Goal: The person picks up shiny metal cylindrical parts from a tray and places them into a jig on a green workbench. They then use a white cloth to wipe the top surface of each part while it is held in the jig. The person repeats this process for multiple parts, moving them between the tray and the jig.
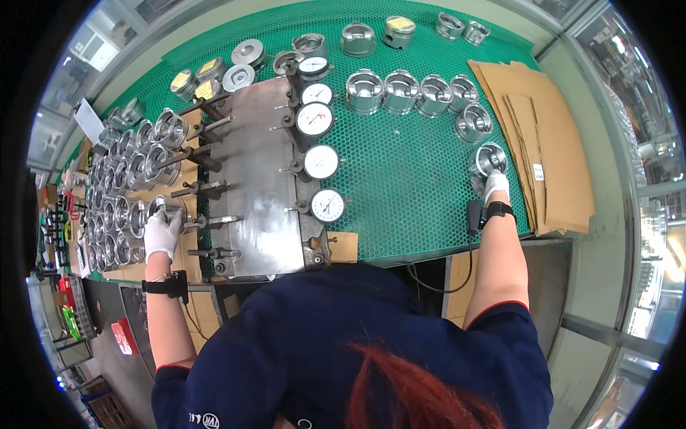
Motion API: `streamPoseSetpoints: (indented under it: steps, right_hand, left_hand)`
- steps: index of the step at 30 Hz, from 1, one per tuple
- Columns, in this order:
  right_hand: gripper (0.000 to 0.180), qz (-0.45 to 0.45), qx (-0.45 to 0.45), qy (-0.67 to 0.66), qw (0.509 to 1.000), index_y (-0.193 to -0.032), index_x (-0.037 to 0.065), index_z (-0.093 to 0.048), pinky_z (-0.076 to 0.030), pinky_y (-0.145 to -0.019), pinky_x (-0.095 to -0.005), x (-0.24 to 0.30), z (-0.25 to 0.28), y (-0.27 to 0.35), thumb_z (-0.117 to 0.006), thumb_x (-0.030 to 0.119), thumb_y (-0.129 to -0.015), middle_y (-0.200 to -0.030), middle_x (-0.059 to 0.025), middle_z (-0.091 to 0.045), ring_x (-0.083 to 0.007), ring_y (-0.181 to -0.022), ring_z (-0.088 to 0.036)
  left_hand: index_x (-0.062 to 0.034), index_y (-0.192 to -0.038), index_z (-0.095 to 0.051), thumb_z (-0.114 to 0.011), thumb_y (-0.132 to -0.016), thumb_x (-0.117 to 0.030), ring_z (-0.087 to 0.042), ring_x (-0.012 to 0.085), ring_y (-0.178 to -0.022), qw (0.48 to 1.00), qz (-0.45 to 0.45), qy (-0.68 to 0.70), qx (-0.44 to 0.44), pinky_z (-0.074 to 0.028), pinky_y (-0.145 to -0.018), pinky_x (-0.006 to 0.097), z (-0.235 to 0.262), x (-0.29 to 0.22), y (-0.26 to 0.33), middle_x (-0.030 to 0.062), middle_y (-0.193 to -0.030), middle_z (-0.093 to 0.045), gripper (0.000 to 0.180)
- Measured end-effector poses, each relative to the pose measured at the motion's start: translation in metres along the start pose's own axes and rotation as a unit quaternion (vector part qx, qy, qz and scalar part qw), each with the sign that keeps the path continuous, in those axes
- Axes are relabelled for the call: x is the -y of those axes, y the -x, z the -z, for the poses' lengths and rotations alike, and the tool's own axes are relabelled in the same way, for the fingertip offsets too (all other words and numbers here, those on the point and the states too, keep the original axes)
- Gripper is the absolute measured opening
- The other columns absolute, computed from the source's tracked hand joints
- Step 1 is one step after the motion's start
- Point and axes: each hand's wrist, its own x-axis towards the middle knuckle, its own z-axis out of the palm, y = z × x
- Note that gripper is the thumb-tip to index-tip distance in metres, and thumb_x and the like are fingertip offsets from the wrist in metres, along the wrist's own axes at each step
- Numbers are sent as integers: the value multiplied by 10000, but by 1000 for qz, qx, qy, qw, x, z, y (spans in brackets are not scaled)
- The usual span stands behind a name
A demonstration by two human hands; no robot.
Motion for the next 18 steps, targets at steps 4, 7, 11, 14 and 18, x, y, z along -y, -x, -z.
streamPoseSetpoints:
  steps: [4,7,11,14,18]
  right_hand:
    - [560,-8,66,-80,995,-1244,24,-559,-568,-702,-364,-4,8,-7,-545,524,-993,-1027,-203,-699,-294,-894,-699]
    - [605,136,8,52,989,-1267,24,-589,-546,-707,-319,-3,16,21,-595,550,-969,-1034,-142,-691,-202,-819,-674]
    - [549,300,67,80,948,-1467,50,-472,-540,-681,-264,24,-11,133,-589,347,-1019,-1083,-73,-676,-133,-800,-668]
    - [531,391,187,74,898,-1471,35,-470,-551,-689,-273,40,-68,260,-619,207,-992,-1059,-75,-671,-118,-765,-656]
    - [801,449,551,226,666,-1509,-1,-407,-572,-845,-350,21,-136,378,-801,94,-818,-1180,-155,-651,-241,-939,-718]
  left_hand:
    - [66,-1000,-700,-681,-924,-400,-688,457,-890,997,3,-38,-64,-534,-778,473,-9,5,13,273,-896,-713,472]
    - [44,-1039,-709,-652,-934,-400,-676,471,-900,995,67,29,-71,-543,-822,485,-12,45,35,309,-914,-688,460]
    - [52,-1087,-706,-670,-964,-345,-685,235,-817,904,176,384,-66,-532,-718,380,36,52,72,131,-975,-750,417]
    - [40,-1093,-713,-673,-971,-340,-616,129,-924,846,128,514,-53,-506,-735,329,69,8,90,38,-976,-709,401]
    - [43,-1089,-704,-660,-978,-252,-588,95,-851,816,-42,567,100,-474,-675,256,71,-29,110,30,-909,-686,318]
